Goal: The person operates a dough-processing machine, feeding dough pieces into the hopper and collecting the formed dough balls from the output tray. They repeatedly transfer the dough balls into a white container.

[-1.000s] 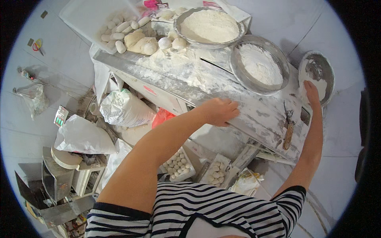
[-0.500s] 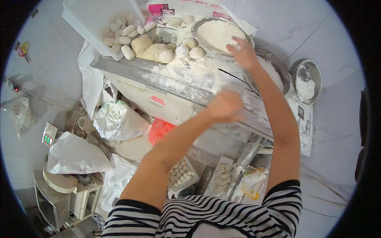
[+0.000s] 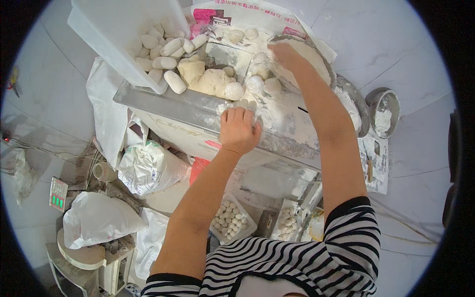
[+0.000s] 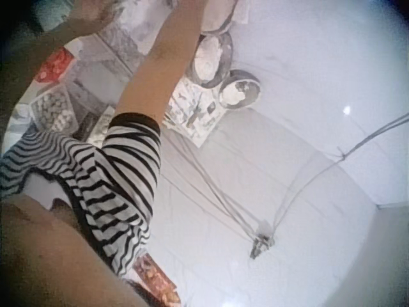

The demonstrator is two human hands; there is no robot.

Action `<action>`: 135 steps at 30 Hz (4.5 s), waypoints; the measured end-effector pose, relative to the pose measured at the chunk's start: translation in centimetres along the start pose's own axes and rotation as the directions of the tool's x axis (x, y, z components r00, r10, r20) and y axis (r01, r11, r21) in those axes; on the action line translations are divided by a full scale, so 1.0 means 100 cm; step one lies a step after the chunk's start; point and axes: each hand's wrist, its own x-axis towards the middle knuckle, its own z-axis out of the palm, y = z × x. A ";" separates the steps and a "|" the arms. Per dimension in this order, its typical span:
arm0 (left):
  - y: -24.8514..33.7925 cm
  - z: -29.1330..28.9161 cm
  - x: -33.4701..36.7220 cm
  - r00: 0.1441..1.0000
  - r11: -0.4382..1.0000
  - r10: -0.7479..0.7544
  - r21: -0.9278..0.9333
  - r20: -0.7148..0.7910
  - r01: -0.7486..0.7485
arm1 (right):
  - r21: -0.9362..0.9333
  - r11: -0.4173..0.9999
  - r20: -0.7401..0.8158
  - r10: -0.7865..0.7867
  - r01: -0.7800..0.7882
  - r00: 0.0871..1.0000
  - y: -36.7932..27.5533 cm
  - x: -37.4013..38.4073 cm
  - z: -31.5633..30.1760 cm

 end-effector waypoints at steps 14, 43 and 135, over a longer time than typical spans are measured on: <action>-0.002 -0.002 0.000 1.000 0.995 -0.014 -0.098 0.013 0.015 | -0.091 0.986 -0.523 0.070 -0.137 0.850 -0.073 -0.037 0.136; 0.004 -0.004 0.003 0.999 1.000 -0.021 -0.021 0.028 0.021 | -0.397 0.791 -0.461 0.267 -0.465 0.847 0.076 0.003 -0.017; 0.135 0.073 0.011 0.540 0.660 0.540 0.074 0.645 -0.748 | 0.853 -0.206 0.300 0.945 -0.480 0.128 0.230 -0.777 0.480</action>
